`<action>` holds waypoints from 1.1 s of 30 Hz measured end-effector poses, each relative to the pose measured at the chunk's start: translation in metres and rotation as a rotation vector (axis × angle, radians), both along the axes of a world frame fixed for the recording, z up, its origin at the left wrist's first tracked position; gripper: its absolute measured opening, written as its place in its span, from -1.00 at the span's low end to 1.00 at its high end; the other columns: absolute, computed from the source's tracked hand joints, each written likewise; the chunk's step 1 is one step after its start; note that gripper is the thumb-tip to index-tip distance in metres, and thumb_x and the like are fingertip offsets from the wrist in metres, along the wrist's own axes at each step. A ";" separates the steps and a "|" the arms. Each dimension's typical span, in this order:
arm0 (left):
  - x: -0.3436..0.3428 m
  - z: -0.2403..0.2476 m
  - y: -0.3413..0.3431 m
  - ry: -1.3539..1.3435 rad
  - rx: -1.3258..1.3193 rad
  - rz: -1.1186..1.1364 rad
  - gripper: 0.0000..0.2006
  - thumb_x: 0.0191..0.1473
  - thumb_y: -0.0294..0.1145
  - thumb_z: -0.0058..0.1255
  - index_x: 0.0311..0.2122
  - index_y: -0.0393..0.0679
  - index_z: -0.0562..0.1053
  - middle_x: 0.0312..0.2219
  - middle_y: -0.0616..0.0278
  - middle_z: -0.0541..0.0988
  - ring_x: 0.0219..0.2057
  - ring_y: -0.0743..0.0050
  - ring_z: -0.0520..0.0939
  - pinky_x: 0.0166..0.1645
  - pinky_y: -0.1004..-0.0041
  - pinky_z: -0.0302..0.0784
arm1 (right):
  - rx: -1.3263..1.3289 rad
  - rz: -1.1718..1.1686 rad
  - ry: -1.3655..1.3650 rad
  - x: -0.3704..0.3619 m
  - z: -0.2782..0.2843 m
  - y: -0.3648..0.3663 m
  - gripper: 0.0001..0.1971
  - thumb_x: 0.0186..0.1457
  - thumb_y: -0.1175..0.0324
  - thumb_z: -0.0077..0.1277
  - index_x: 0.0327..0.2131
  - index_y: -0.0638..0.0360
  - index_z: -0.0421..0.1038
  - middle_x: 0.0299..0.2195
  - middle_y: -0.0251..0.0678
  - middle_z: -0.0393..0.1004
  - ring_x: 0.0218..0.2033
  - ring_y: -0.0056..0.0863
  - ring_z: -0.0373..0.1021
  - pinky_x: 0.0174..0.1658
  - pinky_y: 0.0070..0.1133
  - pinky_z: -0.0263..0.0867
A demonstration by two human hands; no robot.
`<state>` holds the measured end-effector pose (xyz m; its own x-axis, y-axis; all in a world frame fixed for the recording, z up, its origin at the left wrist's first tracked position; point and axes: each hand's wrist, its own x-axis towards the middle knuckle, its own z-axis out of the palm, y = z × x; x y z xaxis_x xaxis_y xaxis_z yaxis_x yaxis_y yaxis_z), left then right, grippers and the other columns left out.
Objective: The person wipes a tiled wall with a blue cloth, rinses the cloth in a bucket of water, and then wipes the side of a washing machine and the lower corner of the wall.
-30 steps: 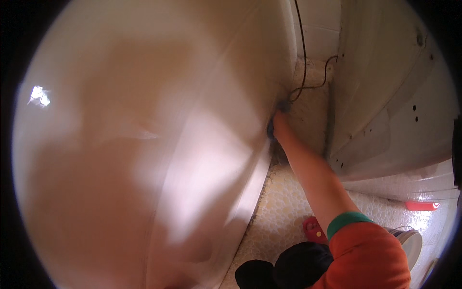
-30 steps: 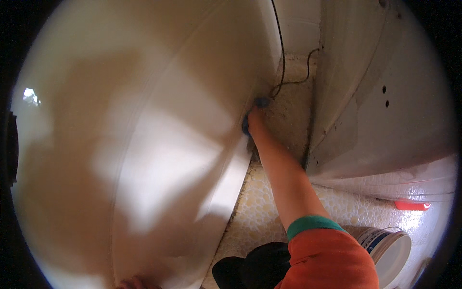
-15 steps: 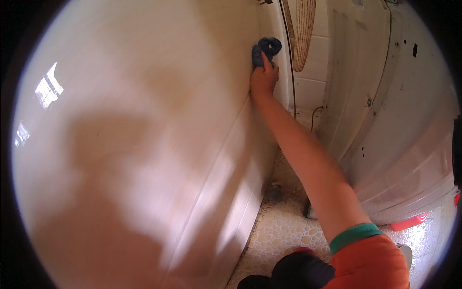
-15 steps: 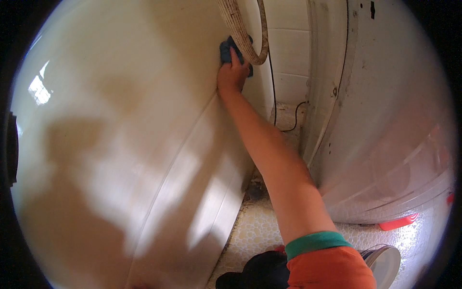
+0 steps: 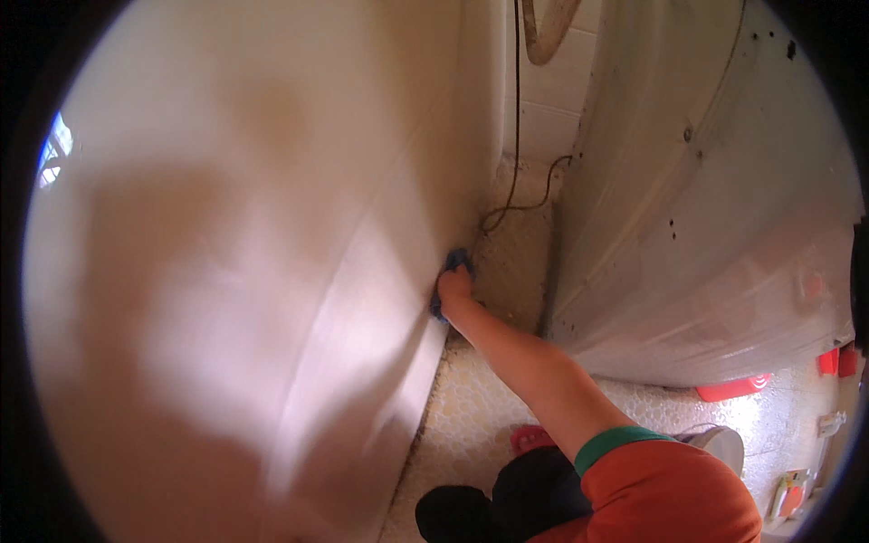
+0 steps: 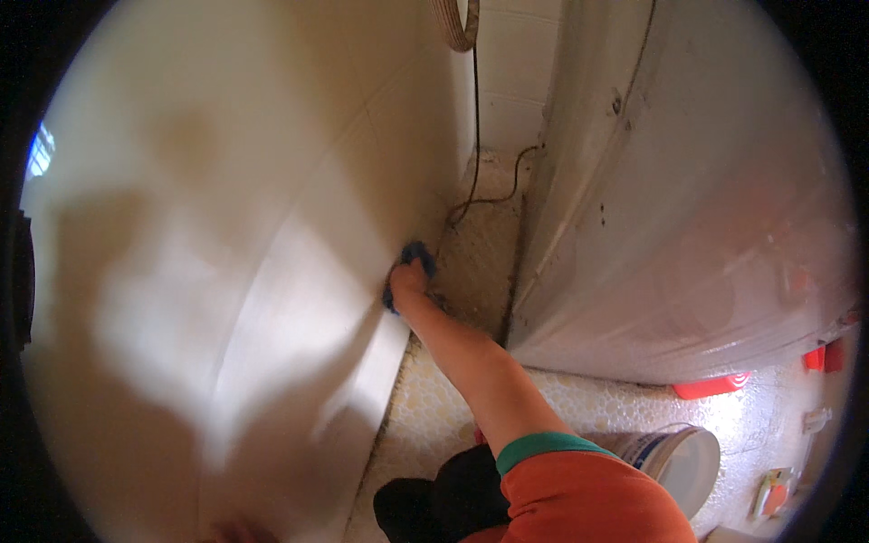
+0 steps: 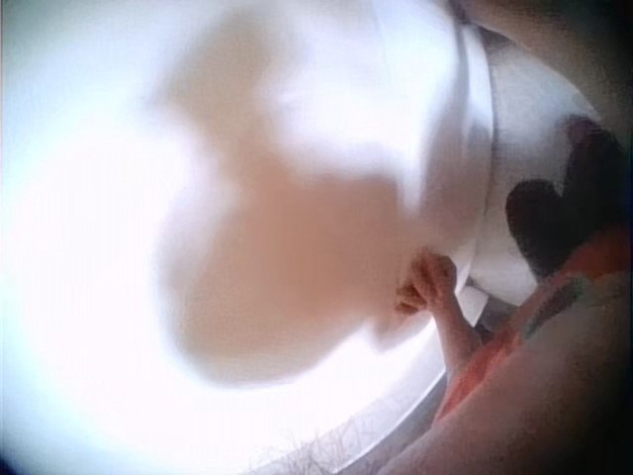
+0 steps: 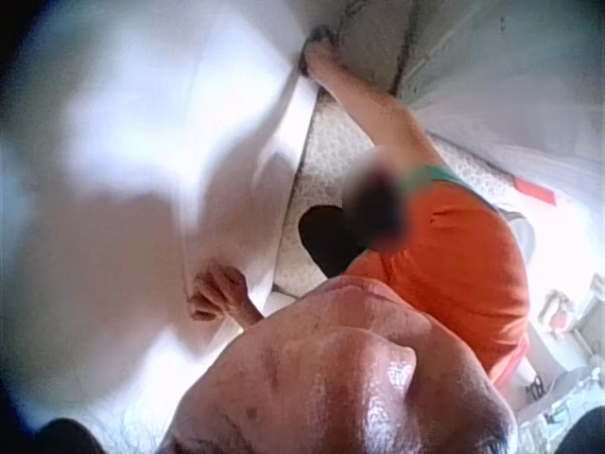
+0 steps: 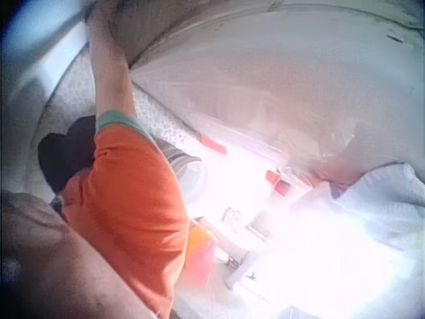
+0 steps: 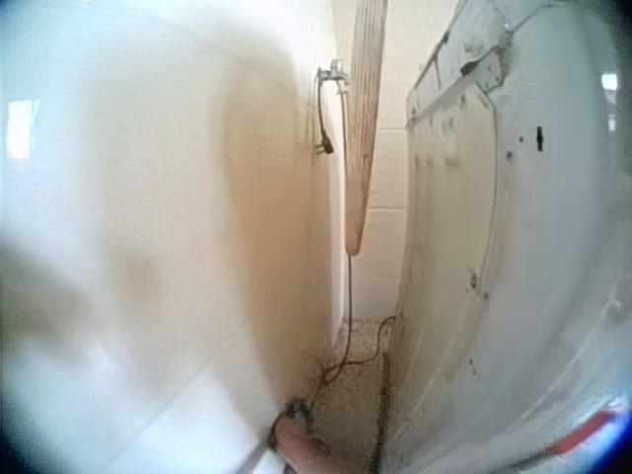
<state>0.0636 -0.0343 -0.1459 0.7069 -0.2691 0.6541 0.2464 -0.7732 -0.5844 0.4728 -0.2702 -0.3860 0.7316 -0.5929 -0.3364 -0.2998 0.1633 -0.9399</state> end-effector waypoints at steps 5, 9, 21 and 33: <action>0.004 0.024 -0.014 0.043 -0.041 -0.100 -0.88 -0.09 -0.43 -0.05 -0.36 -0.10 0.43 -0.33 0.12 0.45 -0.35 0.10 0.39 -0.21 0.22 0.21 | -0.143 0.681 0.165 -0.091 0.073 -0.008 -0.71 -0.04 0.41 -0.27 -0.22 0.25 0.31 -0.42 -0.14 0.43 -0.41 -0.33 0.35 -0.36 -0.45 0.25; -0.011 -0.002 0.006 -0.046 -0.161 -0.247 -0.82 0.03 -0.37 -0.21 -0.29 -0.13 0.42 -0.14 -0.02 0.37 -0.07 -0.14 0.32 0.00 0.01 0.12 | -1.383 0.951 -0.345 -0.154 0.178 -0.054 -0.83 -0.13 0.41 -0.18 -0.39 0.16 0.34 -0.42 -0.07 0.34 -0.37 -0.20 0.33 -0.38 -0.38 0.29; 0.013 0.000 -0.017 -0.170 -0.244 -0.054 -0.80 -0.13 -0.40 -0.13 -0.35 0.12 0.48 -0.27 0.34 0.50 -0.14 0.13 0.38 -0.15 0.22 0.18 | -2.850 0.571 0.116 -0.179 0.417 -0.137 -0.86 -0.16 0.38 -0.10 -0.48 0.14 0.42 -0.37 -0.24 0.35 -0.29 -0.33 0.30 -0.27 -0.35 0.19; -0.021 -0.037 0.014 -0.035 -0.210 0.055 -0.84 -0.18 -0.28 0.03 -0.38 0.23 0.47 -0.37 0.19 0.47 -0.47 0.18 0.41 -0.40 0.35 0.19 | -2.297 1.566 0.480 -0.168 0.068 -0.143 -0.79 -0.12 0.37 -0.13 -0.39 0.06 0.48 -0.32 -0.30 0.41 -0.20 -0.33 0.28 -0.26 -0.41 0.18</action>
<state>0.0429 -0.0207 -0.1827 0.6927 -0.0859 0.7161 0.3093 -0.8616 -0.4025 0.3050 -0.4131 -0.3185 0.7929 0.3115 -0.5238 0.6023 -0.5311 0.5959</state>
